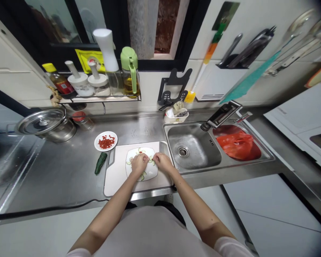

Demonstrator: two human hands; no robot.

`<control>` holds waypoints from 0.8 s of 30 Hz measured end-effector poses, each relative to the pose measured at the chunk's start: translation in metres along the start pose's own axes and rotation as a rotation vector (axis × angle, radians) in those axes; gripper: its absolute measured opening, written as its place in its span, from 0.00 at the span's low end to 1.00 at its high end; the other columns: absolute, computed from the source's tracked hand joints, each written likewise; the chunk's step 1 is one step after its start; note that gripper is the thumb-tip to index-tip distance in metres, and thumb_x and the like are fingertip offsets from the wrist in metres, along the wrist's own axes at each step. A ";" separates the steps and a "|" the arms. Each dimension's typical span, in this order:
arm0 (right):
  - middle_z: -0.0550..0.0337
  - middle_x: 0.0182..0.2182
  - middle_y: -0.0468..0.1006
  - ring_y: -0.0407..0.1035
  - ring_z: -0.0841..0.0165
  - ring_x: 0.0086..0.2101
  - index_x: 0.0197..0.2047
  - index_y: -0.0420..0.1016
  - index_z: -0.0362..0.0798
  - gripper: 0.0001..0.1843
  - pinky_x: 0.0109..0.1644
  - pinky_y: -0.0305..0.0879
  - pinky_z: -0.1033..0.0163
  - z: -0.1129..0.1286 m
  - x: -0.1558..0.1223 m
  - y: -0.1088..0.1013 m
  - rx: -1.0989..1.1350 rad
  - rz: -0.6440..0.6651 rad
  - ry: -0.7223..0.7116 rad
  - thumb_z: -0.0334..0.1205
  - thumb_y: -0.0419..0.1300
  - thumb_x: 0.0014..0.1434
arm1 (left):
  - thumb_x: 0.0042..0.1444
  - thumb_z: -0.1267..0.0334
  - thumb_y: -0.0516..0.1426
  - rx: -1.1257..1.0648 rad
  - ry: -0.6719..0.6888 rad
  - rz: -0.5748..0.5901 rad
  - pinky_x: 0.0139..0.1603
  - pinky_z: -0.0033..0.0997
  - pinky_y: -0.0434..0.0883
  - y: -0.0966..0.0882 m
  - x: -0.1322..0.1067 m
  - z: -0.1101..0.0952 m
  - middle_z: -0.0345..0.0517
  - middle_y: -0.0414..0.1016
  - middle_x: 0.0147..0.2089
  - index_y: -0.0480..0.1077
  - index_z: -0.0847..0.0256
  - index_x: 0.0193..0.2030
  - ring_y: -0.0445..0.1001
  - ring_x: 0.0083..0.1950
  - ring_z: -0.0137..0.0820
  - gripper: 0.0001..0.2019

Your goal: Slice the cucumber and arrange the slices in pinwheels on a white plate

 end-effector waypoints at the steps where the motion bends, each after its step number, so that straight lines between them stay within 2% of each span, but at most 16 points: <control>1: 0.59 0.33 0.74 0.64 0.70 0.34 0.35 0.73 0.47 0.06 0.36 0.53 0.68 0.000 0.001 0.001 -0.009 0.012 0.010 0.37 0.55 0.60 | 0.57 0.57 0.55 0.016 0.004 0.008 0.48 0.39 0.57 0.001 0.000 -0.002 0.44 0.77 0.38 0.74 0.56 0.35 0.70 0.45 0.38 0.09; 14: 0.58 0.36 0.75 0.65 0.69 0.38 0.37 0.74 0.48 0.08 0.38 0.53 0.67 -0.002 0.001 0.009 -0.074 0.035 0.015 0.38 0.53 0.62 | 0.56 0.57 0.55 0.102 0.004 0.053 0.49 0.39 0.57 0.013 0.005 -0.010 0.46 0.76 0.40 0.73 0.57 0.35 0.69 0.47 0.39 0.08; 24: 0.58 0.35 0.74 0.65 0.69 0.36 0.36 0.73 0.48 0.08 0.37 0.53 0.67 0.001 0.001 0.010 -0.075 0.037 0.021 0.38 0.53 0.61 | 0.57 0.57 0.55 0.120 0.008 0.049 0.49 0.41 0.56 0.014 0.004 -0.010 0.46 0.76 0.39 0.73 0.57 0.34 0.69 0.47 0.40 0.09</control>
Point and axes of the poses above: each hand's wrist, its own x-axis towards the middle knuckle, its own y-axis out of the palm, z = x × y, the point moved 10 cm from there along x, towards the middle knuckle
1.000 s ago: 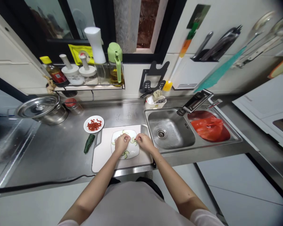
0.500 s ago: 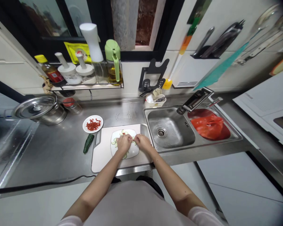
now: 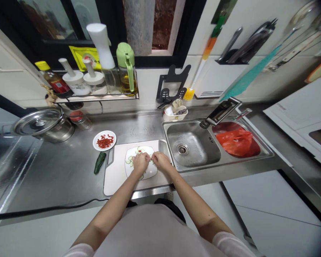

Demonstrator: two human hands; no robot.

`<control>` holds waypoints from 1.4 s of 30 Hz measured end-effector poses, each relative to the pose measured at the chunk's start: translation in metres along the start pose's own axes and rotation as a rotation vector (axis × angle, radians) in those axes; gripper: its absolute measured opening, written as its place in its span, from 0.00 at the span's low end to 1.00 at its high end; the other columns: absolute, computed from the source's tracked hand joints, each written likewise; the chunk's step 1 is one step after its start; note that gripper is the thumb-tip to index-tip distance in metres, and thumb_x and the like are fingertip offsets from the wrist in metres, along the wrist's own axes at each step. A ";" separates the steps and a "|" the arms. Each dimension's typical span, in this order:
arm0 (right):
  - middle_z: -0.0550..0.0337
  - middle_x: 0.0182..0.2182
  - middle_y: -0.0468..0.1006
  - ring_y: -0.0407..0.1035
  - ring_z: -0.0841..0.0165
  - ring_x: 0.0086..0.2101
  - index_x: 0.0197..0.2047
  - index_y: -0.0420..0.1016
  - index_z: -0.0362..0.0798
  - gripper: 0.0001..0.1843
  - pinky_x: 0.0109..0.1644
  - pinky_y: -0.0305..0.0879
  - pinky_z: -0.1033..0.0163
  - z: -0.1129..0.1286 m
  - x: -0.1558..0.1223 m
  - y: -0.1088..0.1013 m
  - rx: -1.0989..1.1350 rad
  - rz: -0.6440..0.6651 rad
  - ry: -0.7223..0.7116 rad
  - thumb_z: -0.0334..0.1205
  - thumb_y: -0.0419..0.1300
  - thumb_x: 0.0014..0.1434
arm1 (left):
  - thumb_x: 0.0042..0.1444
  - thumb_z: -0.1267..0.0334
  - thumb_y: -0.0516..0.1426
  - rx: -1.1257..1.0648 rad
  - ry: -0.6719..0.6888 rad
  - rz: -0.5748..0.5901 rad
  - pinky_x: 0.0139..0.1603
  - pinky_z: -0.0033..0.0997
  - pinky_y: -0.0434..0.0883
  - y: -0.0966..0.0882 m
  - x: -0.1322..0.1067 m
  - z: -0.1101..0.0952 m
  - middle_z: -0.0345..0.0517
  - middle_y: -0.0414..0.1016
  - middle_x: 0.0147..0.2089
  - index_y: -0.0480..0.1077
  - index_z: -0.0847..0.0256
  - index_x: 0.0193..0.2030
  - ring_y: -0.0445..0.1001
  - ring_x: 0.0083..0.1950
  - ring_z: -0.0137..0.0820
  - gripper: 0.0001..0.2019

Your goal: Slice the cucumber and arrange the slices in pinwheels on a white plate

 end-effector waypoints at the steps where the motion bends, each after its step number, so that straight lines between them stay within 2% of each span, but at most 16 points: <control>1: 0.58 0.35 0.74 0.65 0.69 0.36 0.36 0.73 0.48 0.07 0.37 0.53 0.67 0.000 0.000 0.000 0.003 -0.002 0.002 0.37 0.53 0.61 | 0.57 0.57 0.55 0.001 0.002 0.000 0.49 0.41 0.56 0.000 0.000 0.000 0.46 0.76 0.39 0.73 0.57 0.34 0.69 0.47 0.40 0.09; 12: 0.59 0.36 0.75 0.65 0.69 0.35 0.39 0.71 0.48 0.07 0.34 0.51 0.67 -0.007 0.001 0.003 0.062 -0.020 0.074 0.35 0.54 0.58 | 0.57 0.58 0.55 0.001 0.007 0.015 0.50 0.41 0.55 0.002 0.002 -0.001 0.46 0.76 0.41 0.73 0.57 0.35 0.69 0.48 0.40 0.08; 26: 0.58 0.35 0.75 0.65 0.69 0.35 0.38 0.72 0.48 0.06 0.34 0.51 0.67 -0.004 0.000 0.002 0.023 -0.025 0.072 0.35 0.54 0.59 | 0.56 0.57 0.55 -0.017 0.008 0.007 0.49 0.39 0.56 0.002 0.002 -0.001 0.46 0.77 0.40 0.73 0.57 0.34 0.69 0.47 0.39 0.08; 42: 0.59 0.35 0.76 0.66 0.70 0.35 0.39 0.72 0.48 0.09 0.35 0.52 0.68 -0.008 0.000 -0.002 0.117 -0.052 0.104 0.33 0.52 0.59 | 0.56 0.56 0.56 -0.052 0.013 -0.020 0.47 0.39 0.57 -0.004 0.001 0.002 0.45 0.77 0.38 0.73 0.56 0.34 0.70 0.45 0.39 0.09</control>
Point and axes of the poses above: each hand's wrist, its own x-axis towards the middle knuckle, its own y-axis out of the palm, z = x × y, the point moved 10 cm from there along x, towards the middle knuckle
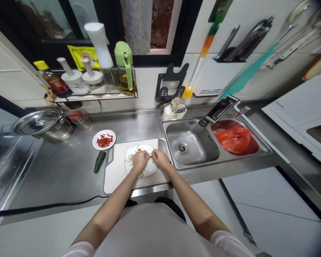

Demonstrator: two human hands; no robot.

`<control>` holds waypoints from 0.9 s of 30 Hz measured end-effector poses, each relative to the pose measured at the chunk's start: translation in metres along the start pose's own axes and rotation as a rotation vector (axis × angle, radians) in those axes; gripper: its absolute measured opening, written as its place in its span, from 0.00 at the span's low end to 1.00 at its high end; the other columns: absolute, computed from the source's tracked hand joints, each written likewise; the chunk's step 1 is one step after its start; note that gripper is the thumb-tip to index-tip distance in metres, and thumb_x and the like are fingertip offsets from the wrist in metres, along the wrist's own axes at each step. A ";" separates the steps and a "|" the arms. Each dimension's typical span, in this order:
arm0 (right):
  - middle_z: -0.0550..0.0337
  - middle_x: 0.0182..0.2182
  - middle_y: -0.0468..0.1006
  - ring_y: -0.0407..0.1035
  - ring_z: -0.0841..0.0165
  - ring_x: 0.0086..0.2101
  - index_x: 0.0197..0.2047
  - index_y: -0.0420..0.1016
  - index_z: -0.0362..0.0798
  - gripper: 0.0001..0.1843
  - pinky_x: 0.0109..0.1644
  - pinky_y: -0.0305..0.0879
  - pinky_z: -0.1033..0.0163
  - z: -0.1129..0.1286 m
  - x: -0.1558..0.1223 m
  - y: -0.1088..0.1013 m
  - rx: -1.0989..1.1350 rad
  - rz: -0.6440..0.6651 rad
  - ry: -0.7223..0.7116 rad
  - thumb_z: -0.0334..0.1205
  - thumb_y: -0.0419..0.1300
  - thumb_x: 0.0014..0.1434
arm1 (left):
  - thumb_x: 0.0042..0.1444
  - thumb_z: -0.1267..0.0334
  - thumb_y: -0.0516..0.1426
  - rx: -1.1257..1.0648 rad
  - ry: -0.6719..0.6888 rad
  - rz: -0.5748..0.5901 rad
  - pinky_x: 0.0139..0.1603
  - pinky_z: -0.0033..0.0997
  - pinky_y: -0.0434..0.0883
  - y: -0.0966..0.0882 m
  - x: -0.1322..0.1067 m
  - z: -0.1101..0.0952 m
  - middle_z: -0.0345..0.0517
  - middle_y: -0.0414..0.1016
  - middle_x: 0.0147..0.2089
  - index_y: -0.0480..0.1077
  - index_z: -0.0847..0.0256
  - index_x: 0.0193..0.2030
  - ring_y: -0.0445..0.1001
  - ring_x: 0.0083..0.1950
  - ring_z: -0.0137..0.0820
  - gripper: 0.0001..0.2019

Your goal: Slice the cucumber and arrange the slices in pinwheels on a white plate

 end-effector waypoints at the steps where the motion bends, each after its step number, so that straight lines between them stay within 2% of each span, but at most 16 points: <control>1: 0.59 0.34 0.76 0.66 0.70 0.34 0.39 0.72 0.48 0.09 0.35 0.52 0.68 0.000 0.000 -0.001 0.005 -0.005 0.004 0.33 0.52 0.59 | 0.56 0.56 0.56 -0.001 0.000 -0.003 0.46 0.38 0.57 0.000 0.000 0.001 0.44 0.77 0.38 0.74 0.56 0.34 0.70 0.45 0.38 0.09; 8: 0.61 0.30 0.74 0.64 0.70 0.31 0.37 0.72 0.48 0.06 0.32 0.50 0.68 0.004 -0.002 -0.009 0.038 -0.054 -0.005 0.35 0.54 0.58 | 0.56 0.57 0.56 -0.007 -0.011 -0.019 0.48 0.37 0.58 -0.005 -0.003 0.002 0.44 0.76 0.38 0.74 0.56 0.35 0.70 0.46 0.37 0.08; 12: 0.62 0.27 0.72 0.63 0.70 0.29 0.36 0.71 0.49 0.07 0.32 0.51 0.68 0.015 -0.012 -0.023 0.105 -0.150 -0.044 0.37 0.53 0.59 | 0.56 0.58 0.55 -0.059 -0.004 -0.086 0.47 0.36 0.58 -0.020 -0.010 0.008 0.43 0.76 0.38 0.73 0.56 0.35 0.71 0.44 0.37 0.07; 15: 0.63 0.24 0.70 0.63 0.70 0.28 0.34 0.70 0.49 0.07 0.32 0.52 0.68 0.031 -0.027 -0.028 0.145 -0.214 -0.106 0.38 0.52 0.60 | 0.56 0.57 0.55 -0.117 -0.025 -0.161 0.46 0.34 0.58 -0.036 -0.018 0.022 0.42 0.76 0.37 0.73 0.56 0.36 0.71 0.43 0.35 0.08; 22: 0.64 0.24 0.69 0.63 0.70 0.28 0.34 0.68 0.50 0.06 0.33 0.54 0.68 0.076 -0.062 0.004 0.166 -0.130 -0.270 0.37 0.51 0.60 | 0.55 0.57 0.55 -0.170 -0.097 -0.319 0.42 0.32 0.59 -0.070 -0.032 0.063 0.41 0.75 0.32 0.74 0.56 0.34 0.71 0.38 0.33 0.08; 27: 0.63 0.24 0.70 0.63 0.70 0.28 0.34 0.68 0.50 0.06 0.33 0.54 0.67 0.086 -0.063 0.013 0.144 -0.090 -0.301 0.37 0.51 0.60 | 0.55 0.57 0.55 -0.170 -0.128 -0.388 0.41 0.31 0.59 -0.091 -0.035 0.085 0.41 0.75 0.31 0.74 0.57 0.34 0.71 0.36 0.33 0.08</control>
Point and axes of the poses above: each hand's wrist, its own x-axis towards the middle knuckle, its own y-axis out of the palm, z = x × y, the point moved 10 cm from there along x, towards the middle knuckle
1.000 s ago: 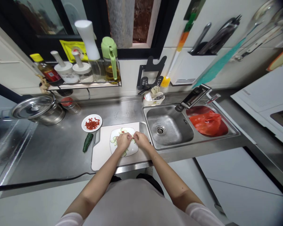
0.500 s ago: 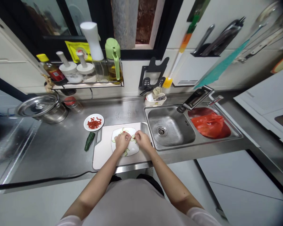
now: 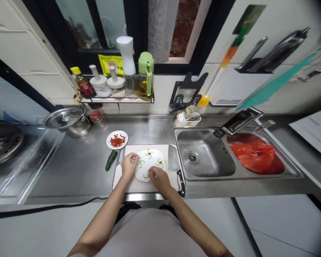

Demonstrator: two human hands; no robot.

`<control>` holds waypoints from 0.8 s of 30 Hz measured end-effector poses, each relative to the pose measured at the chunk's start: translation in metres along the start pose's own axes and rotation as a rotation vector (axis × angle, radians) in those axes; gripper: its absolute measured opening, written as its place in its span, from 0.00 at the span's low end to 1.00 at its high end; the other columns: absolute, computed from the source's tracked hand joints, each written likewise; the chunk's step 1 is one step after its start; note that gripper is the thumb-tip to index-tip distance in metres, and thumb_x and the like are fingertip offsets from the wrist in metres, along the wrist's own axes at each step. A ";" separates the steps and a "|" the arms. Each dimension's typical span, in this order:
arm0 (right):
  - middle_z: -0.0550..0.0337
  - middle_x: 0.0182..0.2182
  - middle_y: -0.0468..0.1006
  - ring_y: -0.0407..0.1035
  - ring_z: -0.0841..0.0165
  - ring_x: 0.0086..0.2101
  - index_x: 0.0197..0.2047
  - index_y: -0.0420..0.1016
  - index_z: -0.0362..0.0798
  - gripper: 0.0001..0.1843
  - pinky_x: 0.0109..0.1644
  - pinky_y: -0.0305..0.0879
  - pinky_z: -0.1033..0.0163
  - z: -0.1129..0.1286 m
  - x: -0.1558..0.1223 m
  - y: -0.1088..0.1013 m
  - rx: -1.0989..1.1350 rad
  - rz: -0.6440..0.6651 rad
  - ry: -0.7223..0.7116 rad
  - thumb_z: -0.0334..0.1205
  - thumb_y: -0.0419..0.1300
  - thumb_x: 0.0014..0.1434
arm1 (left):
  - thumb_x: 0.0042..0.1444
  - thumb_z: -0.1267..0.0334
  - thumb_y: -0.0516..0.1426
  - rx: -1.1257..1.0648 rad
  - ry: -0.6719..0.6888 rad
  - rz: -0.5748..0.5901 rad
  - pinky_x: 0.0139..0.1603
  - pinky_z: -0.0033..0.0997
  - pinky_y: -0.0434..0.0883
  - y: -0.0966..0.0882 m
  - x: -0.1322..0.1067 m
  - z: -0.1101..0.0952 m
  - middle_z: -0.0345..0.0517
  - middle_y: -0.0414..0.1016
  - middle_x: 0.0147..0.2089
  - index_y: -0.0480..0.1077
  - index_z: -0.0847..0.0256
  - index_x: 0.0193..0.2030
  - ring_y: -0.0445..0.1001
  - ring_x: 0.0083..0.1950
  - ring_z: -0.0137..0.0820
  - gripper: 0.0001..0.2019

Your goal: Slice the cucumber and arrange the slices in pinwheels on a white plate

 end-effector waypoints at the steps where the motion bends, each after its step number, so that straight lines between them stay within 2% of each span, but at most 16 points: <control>1: 0.63 0.24 0.70 0.63 0.70 0.28 0.34 0.68 0.50 0.06 0.33 0.55 0.67 -0.001 0.002 -0.001 -0.001 -0.002 0.000 0.37 0.50 0.60 | 0.55 0.58 0.55 0.005 -0.008 -0.013 0.42 0.31 0.59 -0.005 0.003 0.004 0.42 0.75 0.31 0.74 0.57 0.34 0.71 0.36 0.33 0.09; 6: 0.63 0.24 0.70 0.64 0.69 0.29 0.33 0.68 0.49 0.08 0.33 0.55 0.67 -0.005 0.010 -0.007 0.006 -0.016 -0.002 0.39 0.50 0.61 | 0.54 0.57 0.55 0.049 -0.082 -0.073 0.45 0.33 0.60 -0.035 0.029 0.030 0.42 0.76 0.34 0.74 0.56 0.36 0.72 0.40 0.35 0.09; 11: 0.63 0.24 0.69 0.64 0.70 0.28 0.34 0.68 0.49 0.09 0.32 0.56 0.67 -0.009 0.012 -0.009 0.017 -0.021 0.013 0.41 0.49 0.62 | 0.55 0.54 0.55 0.077 -0.272 -0.169 0.48 0.37 0.59 -0.075 0.057 0.069 0.40 0.78 0.38 0.74 0.52 0.39 0.74 0.43 0.37 0.10; 13: 0.63 0.23 0.68 0.64 0.70 0.27 0.34 0.68 0.49 0.10 0.32 0.55 0.67 -0.010 0.012 -0.009 0.019 -0.017 0.017 0.42 0.49 0.62 | 0.54 0.55 0.55 0.117 -0.325 -0.175 0.48 0.38 0.59 -0.083 0.066 0.079 0.40 0.79 0.39 0.73 0.51 0.40 0.74 0.45 0.38 0.09; 19: 0.64 0.22 0.67 0.63 0.70 0.26 0.34 0.68 0.49 0.09 0.31 0.54 0.66 -0.016 0.015 -0.008 0.010 0.000 0.029 0.41 0.49 0.61 | 0.55 0.59 0.54 0.311 -0.411 -0.136 0.50 0.44 0.59 -0.086 0.088 0.099 0.48 0.78 0.44 0.75 0.51 0.40 0.72 0.50 0.44 0.10; 24: 0.63 0.23 0.68 0.64 0.69 0.27 0.34 0.69 0.49 0.10 0.31 0.55 0.66 -0.019 0.017 -0.010 0.020 -0.005 0.045 0.42 0.49 0.61 | 0.55 0.59 0.54 0.421 -0.412 -0.106 0.50 0.48 0.59 -0.082 0.103 0.112 0.52 0.77 0.46 0.75 0.52 0.40 0.72 0.50 0.46 0.10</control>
Point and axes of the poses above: each hand's wrist, its own x-axis towards the middle knuckle, its own y-axis out of the palm, z = x × y, the point moved 10 cm from there along x, towards the middle knuckle
